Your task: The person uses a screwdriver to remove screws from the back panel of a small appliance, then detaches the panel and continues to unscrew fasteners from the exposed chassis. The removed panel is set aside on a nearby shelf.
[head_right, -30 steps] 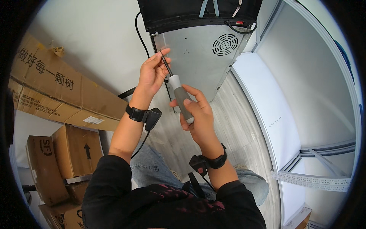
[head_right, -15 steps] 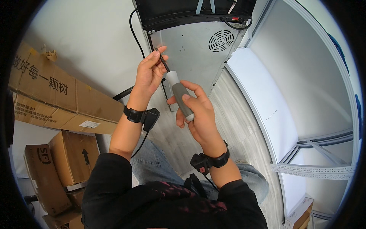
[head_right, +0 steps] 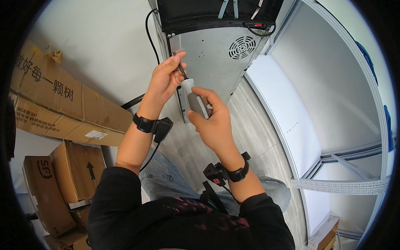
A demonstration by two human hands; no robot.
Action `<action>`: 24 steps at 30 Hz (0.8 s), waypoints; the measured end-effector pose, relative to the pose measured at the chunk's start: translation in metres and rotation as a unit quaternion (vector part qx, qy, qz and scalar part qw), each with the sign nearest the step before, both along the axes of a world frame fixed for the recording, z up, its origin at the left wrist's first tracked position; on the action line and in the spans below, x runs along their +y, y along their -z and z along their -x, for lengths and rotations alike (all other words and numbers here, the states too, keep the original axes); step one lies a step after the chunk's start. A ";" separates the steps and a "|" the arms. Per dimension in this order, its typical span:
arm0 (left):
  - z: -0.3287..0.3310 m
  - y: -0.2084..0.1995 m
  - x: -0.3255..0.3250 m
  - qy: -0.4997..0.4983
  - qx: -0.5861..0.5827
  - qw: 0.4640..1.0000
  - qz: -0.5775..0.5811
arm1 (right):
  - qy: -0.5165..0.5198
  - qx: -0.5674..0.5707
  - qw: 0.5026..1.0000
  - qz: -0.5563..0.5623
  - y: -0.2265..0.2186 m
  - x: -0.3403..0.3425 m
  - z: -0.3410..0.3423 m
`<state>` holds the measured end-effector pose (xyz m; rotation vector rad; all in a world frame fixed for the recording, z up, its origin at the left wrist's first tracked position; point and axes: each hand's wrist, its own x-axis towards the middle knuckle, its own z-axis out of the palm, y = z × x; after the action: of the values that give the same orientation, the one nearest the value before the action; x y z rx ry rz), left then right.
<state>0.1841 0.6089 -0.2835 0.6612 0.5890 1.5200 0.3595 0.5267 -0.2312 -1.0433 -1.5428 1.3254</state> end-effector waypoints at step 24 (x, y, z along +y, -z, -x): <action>-0.006 -0.004 0.000 -0.015 0.030 0.999 0.037 | -0.062 0.028 0.991 0.113 0.031 0.007 -0.007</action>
<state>0.1902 0.6090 -0.2793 0.6451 0.6998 1.5028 0.3663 0.5333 -0.2626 -1.0517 -1.4605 1.6308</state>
